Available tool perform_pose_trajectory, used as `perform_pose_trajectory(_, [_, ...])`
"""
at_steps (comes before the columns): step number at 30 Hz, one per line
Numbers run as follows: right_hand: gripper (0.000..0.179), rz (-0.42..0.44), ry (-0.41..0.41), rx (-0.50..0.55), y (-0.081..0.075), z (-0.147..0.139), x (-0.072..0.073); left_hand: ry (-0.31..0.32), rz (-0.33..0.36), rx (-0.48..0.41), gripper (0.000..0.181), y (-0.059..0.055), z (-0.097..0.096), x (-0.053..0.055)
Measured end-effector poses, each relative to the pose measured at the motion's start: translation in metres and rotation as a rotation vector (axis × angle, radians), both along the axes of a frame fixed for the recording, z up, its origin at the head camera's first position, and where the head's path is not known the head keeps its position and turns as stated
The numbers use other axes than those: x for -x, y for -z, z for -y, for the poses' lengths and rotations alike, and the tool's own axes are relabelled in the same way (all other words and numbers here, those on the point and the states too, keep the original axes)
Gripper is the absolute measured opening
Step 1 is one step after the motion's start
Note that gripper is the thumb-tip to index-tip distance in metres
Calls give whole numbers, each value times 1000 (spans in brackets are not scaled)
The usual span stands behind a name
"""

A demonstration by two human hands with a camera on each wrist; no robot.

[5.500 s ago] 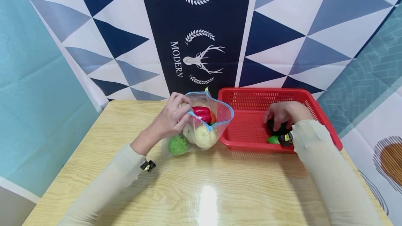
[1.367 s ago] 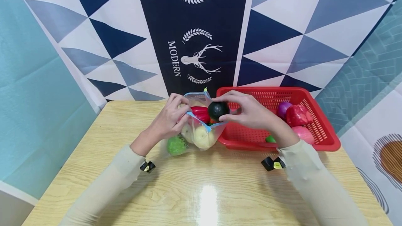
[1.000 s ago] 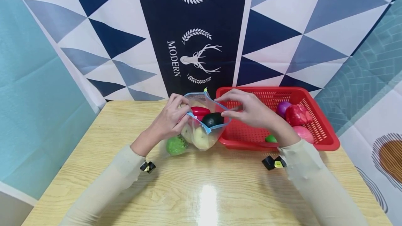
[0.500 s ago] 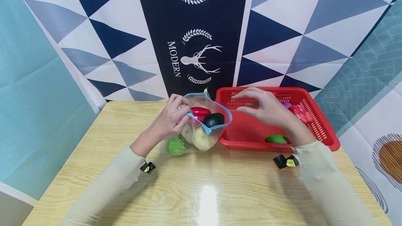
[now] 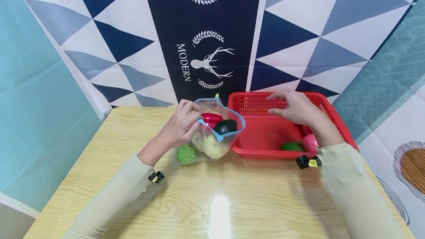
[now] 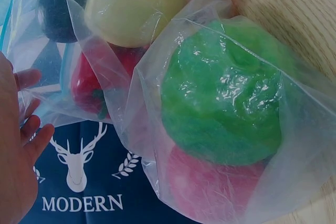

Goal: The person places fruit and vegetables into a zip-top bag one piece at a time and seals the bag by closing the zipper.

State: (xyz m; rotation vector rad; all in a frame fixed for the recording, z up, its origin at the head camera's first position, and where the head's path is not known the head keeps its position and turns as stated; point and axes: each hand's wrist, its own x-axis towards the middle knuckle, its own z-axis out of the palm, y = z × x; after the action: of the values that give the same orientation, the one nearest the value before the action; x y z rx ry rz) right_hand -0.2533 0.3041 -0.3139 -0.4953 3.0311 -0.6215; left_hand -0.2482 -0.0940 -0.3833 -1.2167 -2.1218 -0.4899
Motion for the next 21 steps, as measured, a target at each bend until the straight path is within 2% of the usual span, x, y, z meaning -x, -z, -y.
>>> perform_pose_trajectory(8, [63, 117, 78, -160, 3, -18, 11, 8, -9, 2, 18, 1, 0, 1])
perform_pose_trajectory(12, [68, 166, 141, -225, 6, -29, 12, 3, -5, 9, 18, 1, 0, 0])
perform_pose_trajectory(17, [73, 220, 220, -253, 9, -39, 10, 2, -1, 7, 18, 0, 0, -1])
perform_pose_trajectory(21, [75, 249, 242, -252, 10, -44, 8, 2, -3, 1, 18, 0, 0, 0])
